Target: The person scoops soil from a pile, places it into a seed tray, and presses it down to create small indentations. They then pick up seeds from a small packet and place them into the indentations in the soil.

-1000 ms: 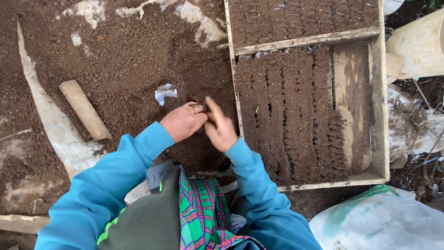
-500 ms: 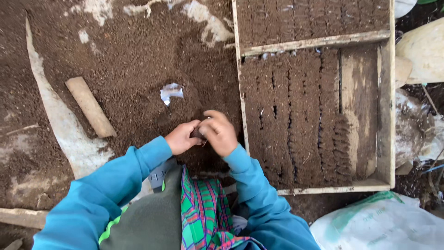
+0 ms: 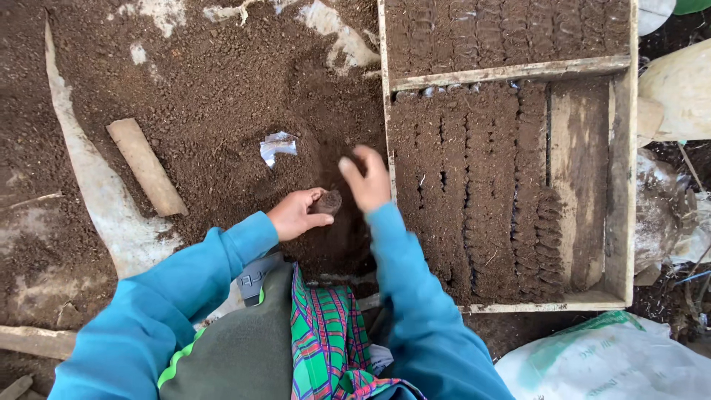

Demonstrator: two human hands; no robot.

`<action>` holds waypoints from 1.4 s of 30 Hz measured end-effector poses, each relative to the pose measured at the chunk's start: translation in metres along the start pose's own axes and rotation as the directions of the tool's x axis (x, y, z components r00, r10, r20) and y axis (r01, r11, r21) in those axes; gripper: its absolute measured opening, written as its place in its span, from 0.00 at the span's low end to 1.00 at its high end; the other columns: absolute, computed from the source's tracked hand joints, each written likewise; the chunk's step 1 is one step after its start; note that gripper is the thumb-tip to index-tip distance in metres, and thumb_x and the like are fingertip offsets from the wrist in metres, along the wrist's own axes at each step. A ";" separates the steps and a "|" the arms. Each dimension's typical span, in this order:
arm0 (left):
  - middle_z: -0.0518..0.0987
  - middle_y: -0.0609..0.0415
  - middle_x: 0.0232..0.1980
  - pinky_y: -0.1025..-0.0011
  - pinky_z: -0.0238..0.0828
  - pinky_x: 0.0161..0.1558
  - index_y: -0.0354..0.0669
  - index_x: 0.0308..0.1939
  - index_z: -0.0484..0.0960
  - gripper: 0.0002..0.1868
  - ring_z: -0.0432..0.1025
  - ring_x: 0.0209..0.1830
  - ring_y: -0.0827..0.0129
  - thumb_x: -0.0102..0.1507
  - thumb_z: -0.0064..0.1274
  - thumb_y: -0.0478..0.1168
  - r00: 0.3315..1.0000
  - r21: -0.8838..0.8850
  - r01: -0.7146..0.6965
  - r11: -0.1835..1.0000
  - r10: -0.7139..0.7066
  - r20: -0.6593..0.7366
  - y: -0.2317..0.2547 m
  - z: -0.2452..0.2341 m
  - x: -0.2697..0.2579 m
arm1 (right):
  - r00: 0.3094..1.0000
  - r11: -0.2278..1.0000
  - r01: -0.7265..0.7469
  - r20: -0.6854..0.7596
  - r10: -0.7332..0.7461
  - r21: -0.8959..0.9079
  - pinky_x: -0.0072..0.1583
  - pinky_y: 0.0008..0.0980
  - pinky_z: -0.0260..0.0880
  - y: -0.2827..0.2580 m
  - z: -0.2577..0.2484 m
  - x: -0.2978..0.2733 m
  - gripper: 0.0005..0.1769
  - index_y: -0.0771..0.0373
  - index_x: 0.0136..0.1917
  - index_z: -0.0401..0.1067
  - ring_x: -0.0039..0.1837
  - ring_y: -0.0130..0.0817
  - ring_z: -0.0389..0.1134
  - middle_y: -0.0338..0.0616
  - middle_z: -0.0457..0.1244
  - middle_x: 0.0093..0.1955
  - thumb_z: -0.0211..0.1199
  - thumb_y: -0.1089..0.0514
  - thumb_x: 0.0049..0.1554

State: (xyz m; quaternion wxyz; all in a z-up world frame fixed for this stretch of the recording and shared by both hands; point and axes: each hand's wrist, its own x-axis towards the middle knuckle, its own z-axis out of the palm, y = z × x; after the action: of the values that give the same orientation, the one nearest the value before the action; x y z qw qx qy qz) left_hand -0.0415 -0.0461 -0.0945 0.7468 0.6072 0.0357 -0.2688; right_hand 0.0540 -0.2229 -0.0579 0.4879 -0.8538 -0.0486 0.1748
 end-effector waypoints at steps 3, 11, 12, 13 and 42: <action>0.83 0.42 0.39 0.71 0.81 0.42 0.33 0.43 0.80 0.08 0.78 0.40 0.66 0.60 0.57 0.30 0.997 0.022 0.067 0.998 -0.066 -0.038 0.004 0.005 -0.003 | 0.990 0.904 -0.137 0.099 0.105 0.406 0.58 0.33 0.66 0.058 0.038 0.041 0.12 0.61 0.51 0.77 0.52 0.30 0.66 0.42 0.68 0.44 0.68 0.55 0.55; 0.77 0.30 0.50 0.46 0.74 0.53 0.25 0.52 0.75 0.17 0.73 0.52 0.41 0.62 0.55 0.32 0.998 0.242 0.060 0.969 -0.055 -0.026 0.042 0.014 0.001 | 0.927 0.941 0.336 0.165 -0.337 0.032 0.62 0.44 0.66 -0.037 -0.015 -0.053 0.16 0.60 0.59 0.73 0.58 0.47 0.69 0.48 0.69 0.53 0.47 0.60 0.65; 0.75 0.30 0.56 0.41 0.70 0.58 0.24 0.57 0.72 0.21 0.70 0.57 0.38 0.63 0.55 0.33 0.999 0.344 0.039 0.938 -0.030 -0.032 0.087 0.020 -0.010 | 0.878 0.886 0.463 0.158 -0.453 -0.036 0.62 0.41 0.66 -0.033 -0.016 -0.062 0.16 0.58 0.59 0.74 0.57 0.41 0.70 0.43 0.70 0.52 0.47 0.61 0.64; 0.75 0.30 0.56 0.41 0.70 0.58 0.24 0.57 0.72 0.21 0.70 0.57 0.38 0.63 0.55 0.33 0.999 0.349 0.037 0.937 -0.029 -0.027 0.108 0.024 -0.013 | 0.879 0.886 0.463 0.151 -0.453 -0.037 0.62 0.41 0.66 -0.037 -0.021 -0.060 0.16 0.58 0.59 0.74 0.57 0.41 0.70 0.43 0.70 0.52 0.47 0.61 0.64; 0.78 0.36 0.55 0.50 0.77 0.53 0.32 0.62 0.71 0.20 0.77 0.49 0.48 0.64 0.46 0.28 0.994 0.394 -0.021 0.919 0.060 -0.087 0.104 0.004 -0.024 | 0.866 0.307 0.335 0.163 -0.472 -0.891 0.56 0.31 0.69 0.069 -0.234 -0.017 0.19 0.48 0.60 0.71 0.53 0.33 0.68 0.36 0.66 0.49 0.59 0.50 0.54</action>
State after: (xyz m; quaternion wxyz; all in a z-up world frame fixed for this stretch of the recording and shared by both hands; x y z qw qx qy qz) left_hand -0.0167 -0.0289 0.0084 0.6127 0.7575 0.0048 -0.2251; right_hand 0.1126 -0.4539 -0.0037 -0.0147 -0.9471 -0.3145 -0.0624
